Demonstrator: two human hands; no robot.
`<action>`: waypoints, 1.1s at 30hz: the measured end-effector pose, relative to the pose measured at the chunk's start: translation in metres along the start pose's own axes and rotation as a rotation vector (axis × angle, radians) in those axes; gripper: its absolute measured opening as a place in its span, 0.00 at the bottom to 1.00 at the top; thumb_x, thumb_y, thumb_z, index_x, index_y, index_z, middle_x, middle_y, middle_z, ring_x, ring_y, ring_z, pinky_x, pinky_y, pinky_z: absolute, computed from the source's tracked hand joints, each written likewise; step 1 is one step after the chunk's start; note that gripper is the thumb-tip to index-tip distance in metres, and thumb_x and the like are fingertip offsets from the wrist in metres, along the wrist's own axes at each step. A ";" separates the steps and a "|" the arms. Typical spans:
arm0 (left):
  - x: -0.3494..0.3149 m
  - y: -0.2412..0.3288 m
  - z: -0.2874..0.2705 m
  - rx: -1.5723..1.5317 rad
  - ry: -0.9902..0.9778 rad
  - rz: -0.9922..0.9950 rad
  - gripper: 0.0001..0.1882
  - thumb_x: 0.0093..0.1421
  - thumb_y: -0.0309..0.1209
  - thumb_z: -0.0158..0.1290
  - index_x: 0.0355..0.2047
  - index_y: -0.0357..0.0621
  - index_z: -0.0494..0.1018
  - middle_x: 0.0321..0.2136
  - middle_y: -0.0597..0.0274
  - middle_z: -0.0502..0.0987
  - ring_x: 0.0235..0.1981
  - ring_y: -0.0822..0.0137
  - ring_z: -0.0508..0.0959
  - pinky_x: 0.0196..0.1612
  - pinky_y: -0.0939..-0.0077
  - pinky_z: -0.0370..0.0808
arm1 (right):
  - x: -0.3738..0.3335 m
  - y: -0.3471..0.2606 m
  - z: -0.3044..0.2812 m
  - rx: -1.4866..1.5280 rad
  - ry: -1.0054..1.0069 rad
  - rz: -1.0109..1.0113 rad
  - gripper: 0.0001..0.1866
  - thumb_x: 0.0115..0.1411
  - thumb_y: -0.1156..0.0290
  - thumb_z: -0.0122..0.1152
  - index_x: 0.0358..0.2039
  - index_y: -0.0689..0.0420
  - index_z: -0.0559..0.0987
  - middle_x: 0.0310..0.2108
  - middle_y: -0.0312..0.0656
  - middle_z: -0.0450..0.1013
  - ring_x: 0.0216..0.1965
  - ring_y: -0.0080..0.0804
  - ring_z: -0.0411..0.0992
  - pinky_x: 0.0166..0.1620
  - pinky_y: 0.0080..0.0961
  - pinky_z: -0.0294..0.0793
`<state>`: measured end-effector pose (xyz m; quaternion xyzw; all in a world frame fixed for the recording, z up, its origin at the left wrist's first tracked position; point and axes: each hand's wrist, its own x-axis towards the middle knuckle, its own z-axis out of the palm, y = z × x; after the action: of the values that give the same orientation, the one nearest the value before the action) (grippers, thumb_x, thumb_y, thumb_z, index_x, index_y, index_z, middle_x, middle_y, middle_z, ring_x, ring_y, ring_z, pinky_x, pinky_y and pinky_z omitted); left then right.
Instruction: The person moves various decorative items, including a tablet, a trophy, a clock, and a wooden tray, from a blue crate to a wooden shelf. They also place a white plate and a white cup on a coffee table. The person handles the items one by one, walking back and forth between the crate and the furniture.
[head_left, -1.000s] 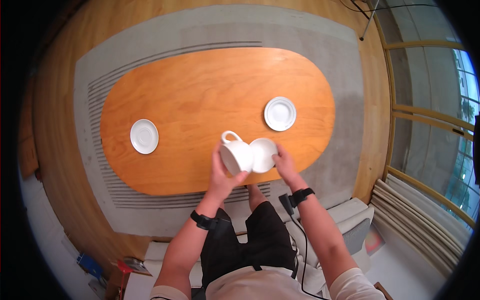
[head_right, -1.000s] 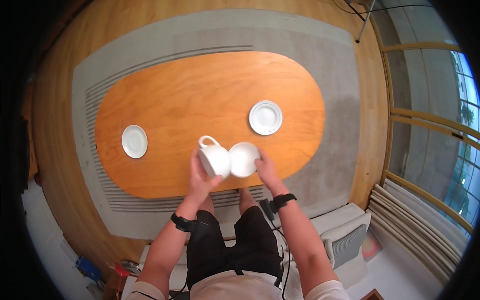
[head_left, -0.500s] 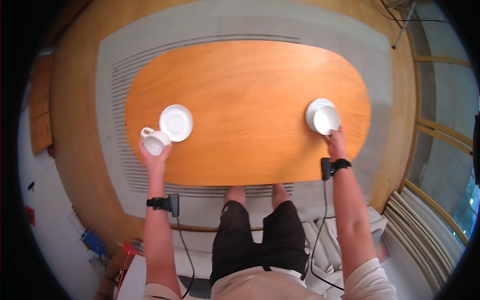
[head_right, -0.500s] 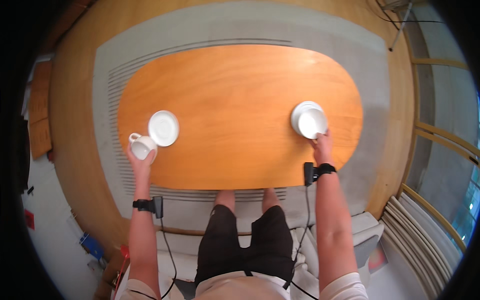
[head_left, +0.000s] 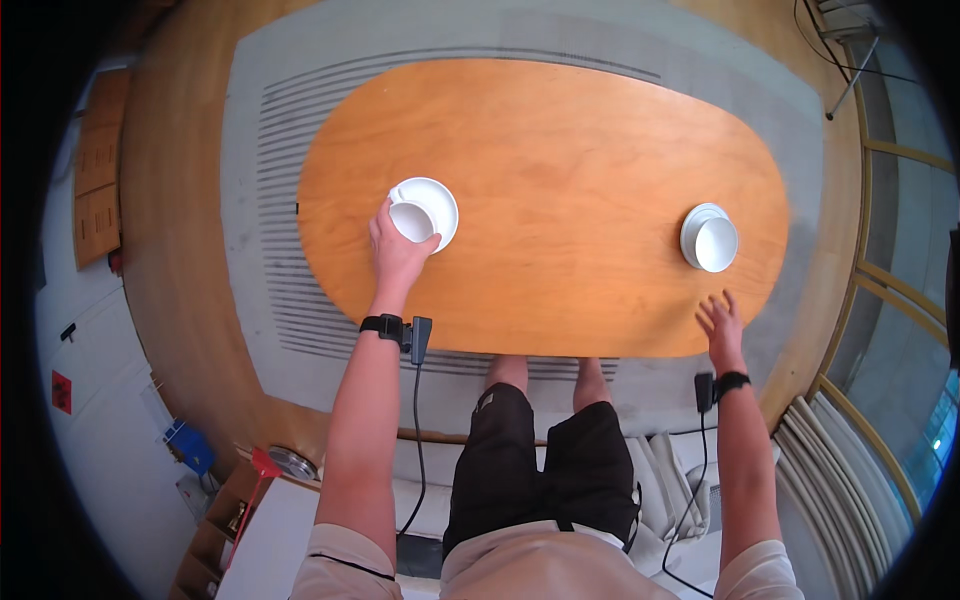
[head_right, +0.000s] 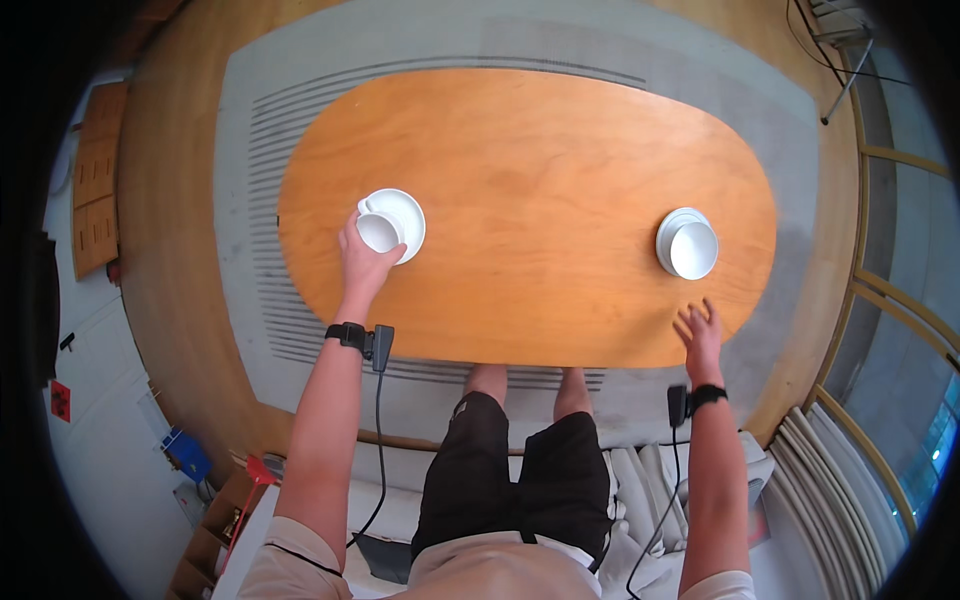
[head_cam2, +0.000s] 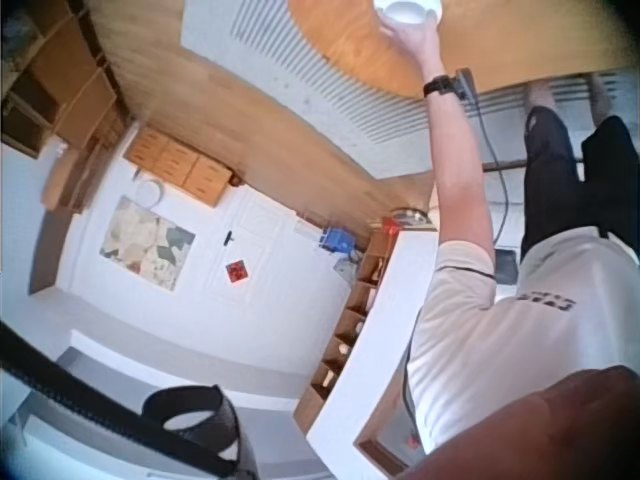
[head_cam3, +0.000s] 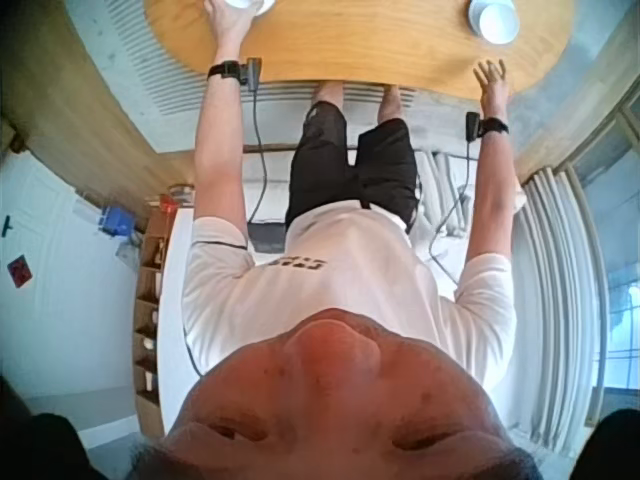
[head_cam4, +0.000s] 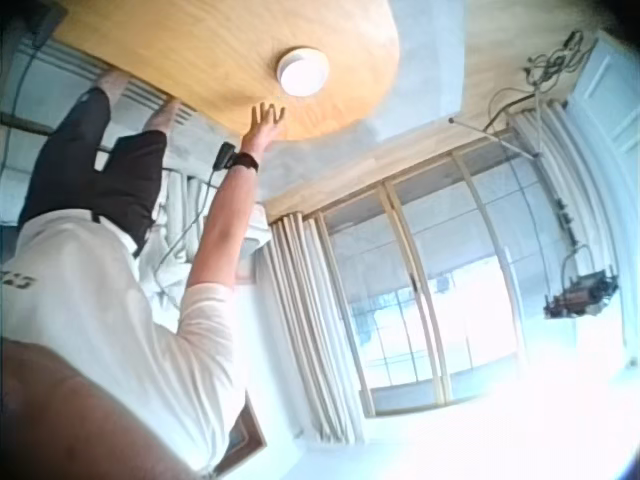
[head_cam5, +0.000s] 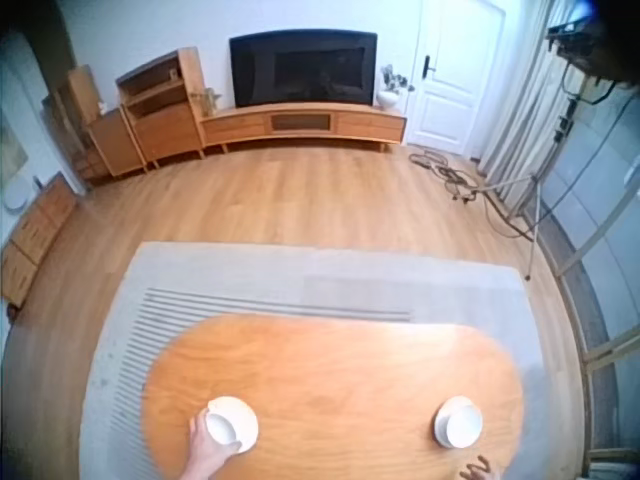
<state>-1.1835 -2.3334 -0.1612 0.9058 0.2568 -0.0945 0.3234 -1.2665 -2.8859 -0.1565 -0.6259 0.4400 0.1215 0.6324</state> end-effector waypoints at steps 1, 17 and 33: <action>0.004 0.004 0.000 -0.004 -0.004 -0.016 0.51 0.40 0.34 0.69 0.62 0.46 0.51 0.56 0.48 0.58 0.57 0.47 0.63 0.58 0.57 0.66 | -0.014 0.010 -0.014 -0.040 -0.023 0.026 0.30 0.64 0.70 0.49 0.64 0.55 0.54 0.57 0.51 0.62 0.55 0.44 0.68 0.54 0.38 0.73; -0.019 -0.020 -0.014 -0.080 0.120 0.056 0.51 0.44 0.39 0.68 0.63 0.39 0.51 0.58 0.43 0.59 0.61 0.45 0.59 0.62 0.60 0.61 | -0.126 0.088 -0.131 -0.306 -0.195 0.541 0.25 0.62 0.73 0.50 0.60 0.58 0.60 0.51 0.53 0.69 0.45 0.47 0.75 0.47 0.38 0.78; -0.644 -0.347 0.036 0.194 0.271 -0.743 0.21 0.51 0.44 0.56 0.36 0.39 0.77 0.40 0.45 0.77 0.44 0.48 0.76 0.49 0.59 0.73 | 0.004 -0.028 0.166 -1.366 -0.820 -0.211 0.08 0.52 0.73 0.56 0.28 0.63 0.80 0.24 0.45 0.78 0.26 0.33 0.78 0.30 0.26 0.76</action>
<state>-1.9145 -2.3878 -0.1584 0.7818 0.5970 -0.1085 0.1438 -1.1772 -2.7437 -0.1689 -0.8184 -0.0605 0.5236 0.2289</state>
